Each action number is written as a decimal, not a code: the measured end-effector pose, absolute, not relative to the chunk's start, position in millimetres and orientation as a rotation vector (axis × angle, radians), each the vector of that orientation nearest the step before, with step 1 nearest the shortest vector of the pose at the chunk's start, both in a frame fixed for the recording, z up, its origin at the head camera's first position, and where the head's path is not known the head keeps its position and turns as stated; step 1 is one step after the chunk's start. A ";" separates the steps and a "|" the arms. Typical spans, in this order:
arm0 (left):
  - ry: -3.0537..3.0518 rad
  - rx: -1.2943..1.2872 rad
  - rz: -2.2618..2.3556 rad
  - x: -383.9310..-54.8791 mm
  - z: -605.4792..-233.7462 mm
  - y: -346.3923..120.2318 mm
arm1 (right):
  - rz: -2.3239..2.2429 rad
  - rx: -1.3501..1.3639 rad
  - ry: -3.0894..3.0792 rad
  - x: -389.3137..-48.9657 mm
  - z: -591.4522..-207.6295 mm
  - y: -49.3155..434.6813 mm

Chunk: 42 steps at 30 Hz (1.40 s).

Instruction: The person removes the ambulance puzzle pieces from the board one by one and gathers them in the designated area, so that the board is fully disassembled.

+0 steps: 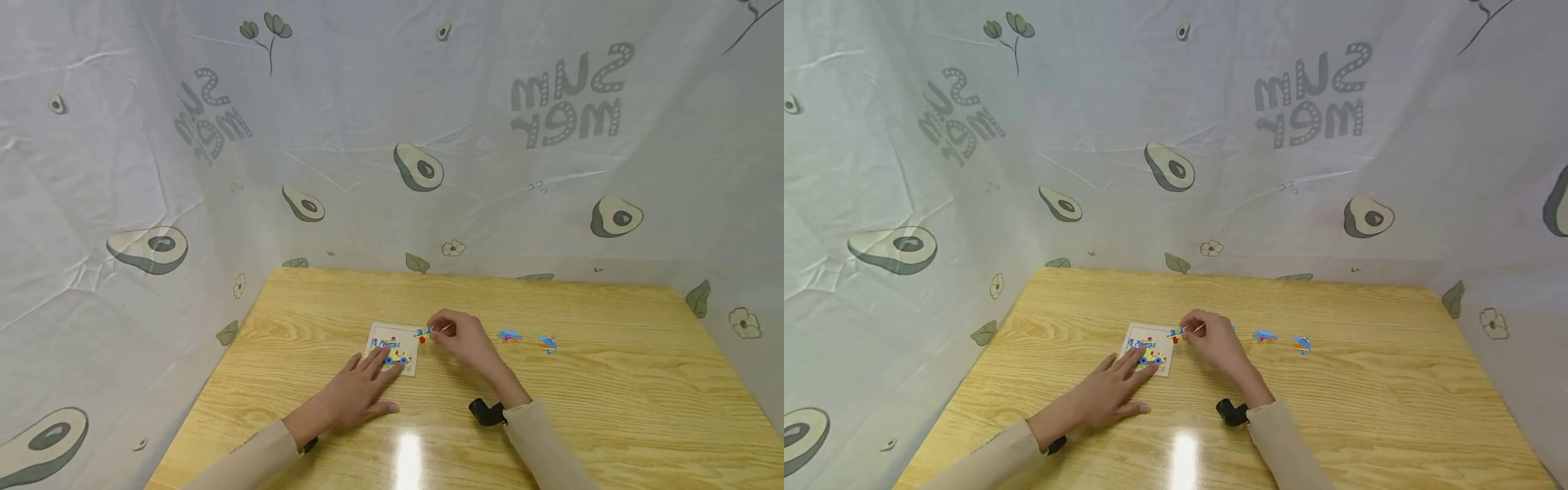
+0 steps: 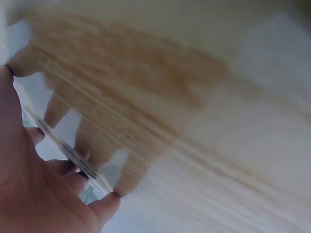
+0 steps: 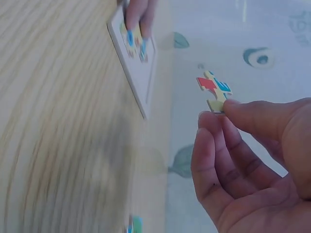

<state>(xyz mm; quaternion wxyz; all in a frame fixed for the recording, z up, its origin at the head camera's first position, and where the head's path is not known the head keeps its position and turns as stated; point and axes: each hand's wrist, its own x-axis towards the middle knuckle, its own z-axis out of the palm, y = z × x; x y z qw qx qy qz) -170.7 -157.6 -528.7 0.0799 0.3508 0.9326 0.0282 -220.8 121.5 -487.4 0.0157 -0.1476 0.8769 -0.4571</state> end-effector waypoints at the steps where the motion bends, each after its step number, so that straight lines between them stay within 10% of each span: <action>1: 2.790 1.051 0.081 -170.2 -528.9 -157.4 | -1.435 -0.448 2.730 -218.9 -487.3 126.8; 42: 2.762 1.074 0.020 -170.1 -528.3 -157.7 | -1.399 -0.007 2.751 -152.9 -486.9 302.1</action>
